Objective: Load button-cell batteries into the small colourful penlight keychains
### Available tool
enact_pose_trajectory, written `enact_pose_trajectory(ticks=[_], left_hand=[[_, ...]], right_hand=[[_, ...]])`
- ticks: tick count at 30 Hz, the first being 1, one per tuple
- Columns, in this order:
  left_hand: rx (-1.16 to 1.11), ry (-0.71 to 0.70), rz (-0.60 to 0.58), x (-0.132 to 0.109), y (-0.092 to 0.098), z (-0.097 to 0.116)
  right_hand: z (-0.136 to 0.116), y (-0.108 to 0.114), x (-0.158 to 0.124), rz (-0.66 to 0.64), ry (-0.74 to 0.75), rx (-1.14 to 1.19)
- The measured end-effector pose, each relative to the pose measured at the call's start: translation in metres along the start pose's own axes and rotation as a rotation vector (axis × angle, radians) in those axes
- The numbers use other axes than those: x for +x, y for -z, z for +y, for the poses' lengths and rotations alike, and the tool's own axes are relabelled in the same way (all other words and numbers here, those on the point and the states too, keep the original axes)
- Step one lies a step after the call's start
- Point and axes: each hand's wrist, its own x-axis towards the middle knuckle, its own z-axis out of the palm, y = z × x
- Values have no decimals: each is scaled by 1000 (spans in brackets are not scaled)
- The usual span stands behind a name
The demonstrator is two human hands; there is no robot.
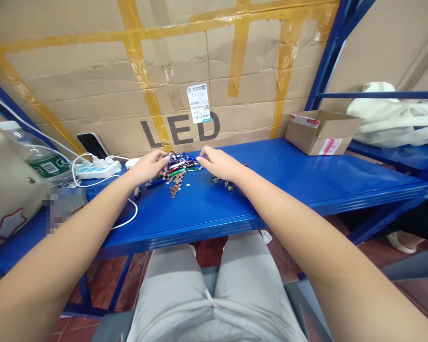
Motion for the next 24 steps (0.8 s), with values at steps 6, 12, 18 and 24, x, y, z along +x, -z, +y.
enact_pose_trajectory(ticks=[6,12,18,24], left_hand=[[-473,386,-56,5,17,-20],[-681,257,-12,6,9,-17],[-131,151,-1,5,17,-27],[495,50,-191,1,31,-27]], right_hand=[[13,12,1,47,-151,142],[13,11,0,10,-166,174],[16,13,-2,-63,-148,134],[12,4,0,-69,89,-109]])
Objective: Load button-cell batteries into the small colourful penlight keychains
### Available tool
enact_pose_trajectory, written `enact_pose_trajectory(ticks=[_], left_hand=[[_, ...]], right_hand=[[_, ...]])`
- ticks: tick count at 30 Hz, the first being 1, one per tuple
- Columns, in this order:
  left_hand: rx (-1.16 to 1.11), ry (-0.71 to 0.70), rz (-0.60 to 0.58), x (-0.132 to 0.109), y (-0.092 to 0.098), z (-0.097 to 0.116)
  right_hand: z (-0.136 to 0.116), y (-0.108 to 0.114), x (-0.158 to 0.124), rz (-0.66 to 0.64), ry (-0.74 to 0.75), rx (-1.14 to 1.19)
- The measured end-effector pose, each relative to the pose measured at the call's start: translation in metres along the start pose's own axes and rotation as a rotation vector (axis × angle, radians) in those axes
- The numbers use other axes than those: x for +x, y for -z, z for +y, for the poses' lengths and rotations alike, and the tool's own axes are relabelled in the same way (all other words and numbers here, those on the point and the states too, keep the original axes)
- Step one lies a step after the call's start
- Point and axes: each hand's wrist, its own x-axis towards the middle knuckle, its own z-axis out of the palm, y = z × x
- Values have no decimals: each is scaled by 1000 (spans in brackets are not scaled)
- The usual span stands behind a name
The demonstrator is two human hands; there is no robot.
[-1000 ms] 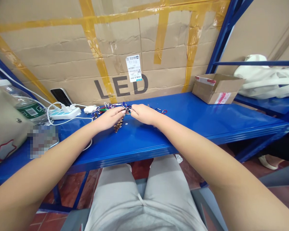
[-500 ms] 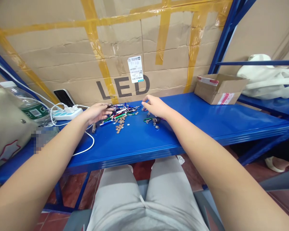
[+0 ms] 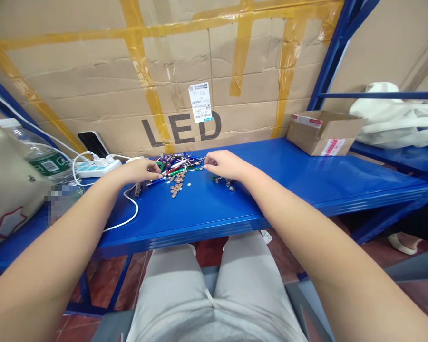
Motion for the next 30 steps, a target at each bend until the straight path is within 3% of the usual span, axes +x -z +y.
enact_pose_trajectory(ticks=[4,7,15,23,26,30], left_hand=[[50,-16,-115,-3,2,5],[99,-57,-94,-4,1,9],[-179,-121,185,-11,4,24],[-432,-396,141,-12,-12,39],[-410,-459,149,-13,-16,45],[-364,-517,143,-14,-19,49]], right_hand=[[-21,-14,1,-72,272,-141],[-37,-24,0,-114,351,-205],[-43,-25,-3,-172,391,-173],[-40,-30,2,-106,397,-75],[-37,-29,4,-17,381,-53],[-37,-21,4,264,346,-34]])
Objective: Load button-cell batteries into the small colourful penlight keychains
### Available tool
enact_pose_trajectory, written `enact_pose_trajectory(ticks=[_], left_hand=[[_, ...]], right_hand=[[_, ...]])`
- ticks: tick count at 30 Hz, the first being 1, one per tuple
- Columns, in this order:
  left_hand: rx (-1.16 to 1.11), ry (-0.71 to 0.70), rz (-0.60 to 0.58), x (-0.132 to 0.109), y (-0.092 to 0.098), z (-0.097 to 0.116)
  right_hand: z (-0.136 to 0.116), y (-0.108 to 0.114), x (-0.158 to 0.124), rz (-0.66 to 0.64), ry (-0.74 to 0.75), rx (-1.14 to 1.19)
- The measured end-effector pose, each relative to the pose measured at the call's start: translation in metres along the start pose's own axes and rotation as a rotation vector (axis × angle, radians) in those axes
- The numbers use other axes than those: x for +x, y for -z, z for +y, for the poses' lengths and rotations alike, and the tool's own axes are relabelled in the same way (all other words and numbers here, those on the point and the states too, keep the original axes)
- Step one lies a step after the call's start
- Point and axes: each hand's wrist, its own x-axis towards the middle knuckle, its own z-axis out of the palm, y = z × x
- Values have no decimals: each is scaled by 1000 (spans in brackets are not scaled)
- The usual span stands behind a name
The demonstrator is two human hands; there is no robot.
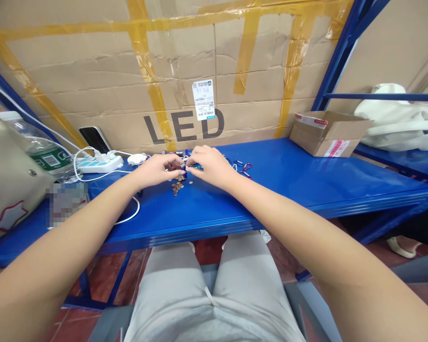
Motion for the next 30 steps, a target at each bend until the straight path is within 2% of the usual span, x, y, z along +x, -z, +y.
enact_pose_trajectory(ticks=[3,7,10,12,17,20,22,25,30], left_hand=[[40,-19,8,0,-1,1],[54,-50,8,0,-2,2],[-33,-22,13,0,-4,3],[-142,24,68,1,-5,2],[-425,89,168,3,-5,0],[-559,175,202,4,-5,-2],[-592,184,215,5,-6,-4],[-539,116,185,6,-8,-7],[-273,65,130,6,-11,-3]], right_hand=[[1,3,1,119,17,-8],[4,1,0,142,120,1],[6,1,0,172,135,4],[8,3,0,199,117,9],[9,10,-1,240,20,49],[8,11,-1,260,-82,112],[7,10,-2,256,-172,173],[5,6,-2,227,-282,339],[1,0,-1,211,-349,634]])
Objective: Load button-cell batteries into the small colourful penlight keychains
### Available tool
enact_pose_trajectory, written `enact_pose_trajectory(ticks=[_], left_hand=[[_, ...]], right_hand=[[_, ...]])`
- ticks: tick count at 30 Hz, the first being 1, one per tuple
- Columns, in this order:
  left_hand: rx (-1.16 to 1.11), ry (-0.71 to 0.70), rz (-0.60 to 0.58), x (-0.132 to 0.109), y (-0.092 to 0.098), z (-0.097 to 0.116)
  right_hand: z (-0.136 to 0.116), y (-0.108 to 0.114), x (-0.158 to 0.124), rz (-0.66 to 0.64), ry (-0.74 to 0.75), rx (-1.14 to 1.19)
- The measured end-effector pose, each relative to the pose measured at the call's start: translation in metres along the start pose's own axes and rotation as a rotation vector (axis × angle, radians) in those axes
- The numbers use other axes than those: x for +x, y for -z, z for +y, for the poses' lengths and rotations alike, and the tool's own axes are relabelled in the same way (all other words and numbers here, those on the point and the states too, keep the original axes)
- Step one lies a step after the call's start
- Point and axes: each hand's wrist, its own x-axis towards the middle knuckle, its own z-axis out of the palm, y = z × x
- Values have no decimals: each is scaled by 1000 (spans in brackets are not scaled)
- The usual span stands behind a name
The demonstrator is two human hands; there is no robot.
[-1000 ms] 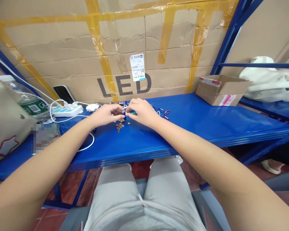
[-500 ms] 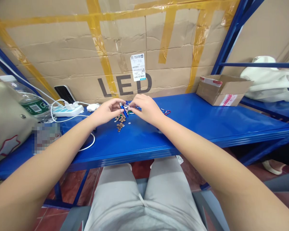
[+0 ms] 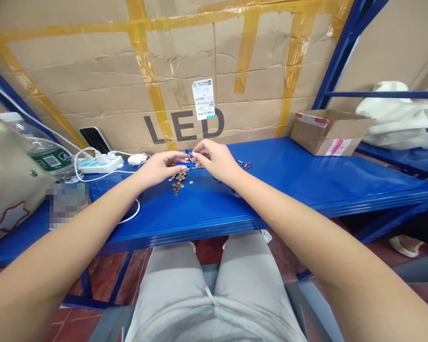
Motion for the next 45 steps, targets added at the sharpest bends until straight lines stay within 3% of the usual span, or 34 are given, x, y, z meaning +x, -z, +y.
enact_pose_trajectory(ticks=[3,6,11,19,25,33,39,45], left_hand=[[210,-64,-11,0,-2,3],[307,-94,9,0,-4,2],[126,-3,9,-1,-7,1],[-7,34,-33,-4,-10,9],[-2,-16,-31,-3,-8,3],[305,-115,92,-2,-5,3],[348,-119,139,-1,-1,-2],[355,-134,155,-1,3,-9]], right_hand=[[-2,-1,0,14,-21,66],[-3,2,1,16,64,-22],[1,7,3,-12,347,-359],[6,9,4,-44,505,-377],[1,10,2,-112,419,-430],[0,8,0,-81,285,-450],[-9,-4,-1,-377,153,-658],[-24,-29,0,-534,112,-504]])
